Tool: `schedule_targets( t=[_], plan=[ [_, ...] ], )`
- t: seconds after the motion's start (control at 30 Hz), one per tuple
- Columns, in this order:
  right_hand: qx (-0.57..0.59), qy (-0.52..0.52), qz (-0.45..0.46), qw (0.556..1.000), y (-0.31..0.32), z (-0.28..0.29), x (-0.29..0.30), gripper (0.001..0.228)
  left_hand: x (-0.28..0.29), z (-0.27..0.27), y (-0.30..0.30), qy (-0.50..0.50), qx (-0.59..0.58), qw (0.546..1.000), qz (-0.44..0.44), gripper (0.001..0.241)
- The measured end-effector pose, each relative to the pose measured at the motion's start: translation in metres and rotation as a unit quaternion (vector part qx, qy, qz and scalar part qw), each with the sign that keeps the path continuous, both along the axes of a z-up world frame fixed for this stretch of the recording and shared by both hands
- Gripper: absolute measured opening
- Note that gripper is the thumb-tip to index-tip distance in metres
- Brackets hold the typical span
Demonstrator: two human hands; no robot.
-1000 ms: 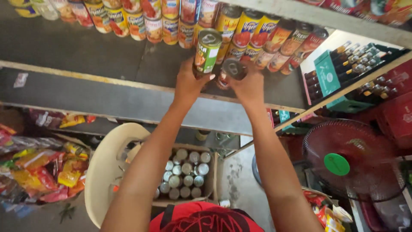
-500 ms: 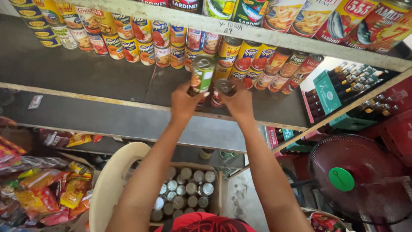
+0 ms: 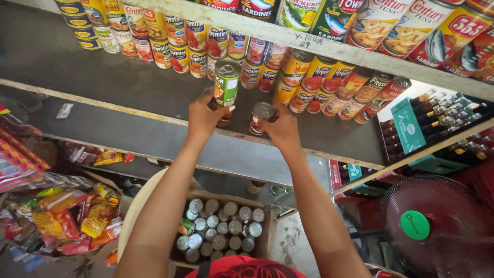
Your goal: Stocking and organizing canned food products from a container onto shelves in a grocery store.
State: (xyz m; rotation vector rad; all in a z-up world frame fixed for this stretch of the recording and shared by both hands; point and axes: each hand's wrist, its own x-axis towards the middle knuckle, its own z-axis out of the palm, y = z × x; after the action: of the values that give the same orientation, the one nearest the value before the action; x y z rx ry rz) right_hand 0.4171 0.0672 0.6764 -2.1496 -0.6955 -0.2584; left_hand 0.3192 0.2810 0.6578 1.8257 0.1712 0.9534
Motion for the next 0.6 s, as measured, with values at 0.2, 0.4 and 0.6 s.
schedule_targets(
  t=[0.2,0.4,0.6],
  plan=[
    [0.016,0.029,0.025,0.999,-0.003,-0.008,0.002,0.061,-0.004,0.004,-0.007,0.026,-0.078,0.996,-0.029,0.046],
    [0.014,-0.129,0.030,0.991,-0.013,-0.001,-0.018,0.069,0.009,-0.015,0.004,-0.043,-0.095,0.992,-0.077,0.053],
    [0.024,-0.158,0.043,0.986,-0.013,0.009,-0.029,0.053,0.009,-0.021,0.006,-0.003,-0.033,0.999,-0.013,0.053]
  ],
)
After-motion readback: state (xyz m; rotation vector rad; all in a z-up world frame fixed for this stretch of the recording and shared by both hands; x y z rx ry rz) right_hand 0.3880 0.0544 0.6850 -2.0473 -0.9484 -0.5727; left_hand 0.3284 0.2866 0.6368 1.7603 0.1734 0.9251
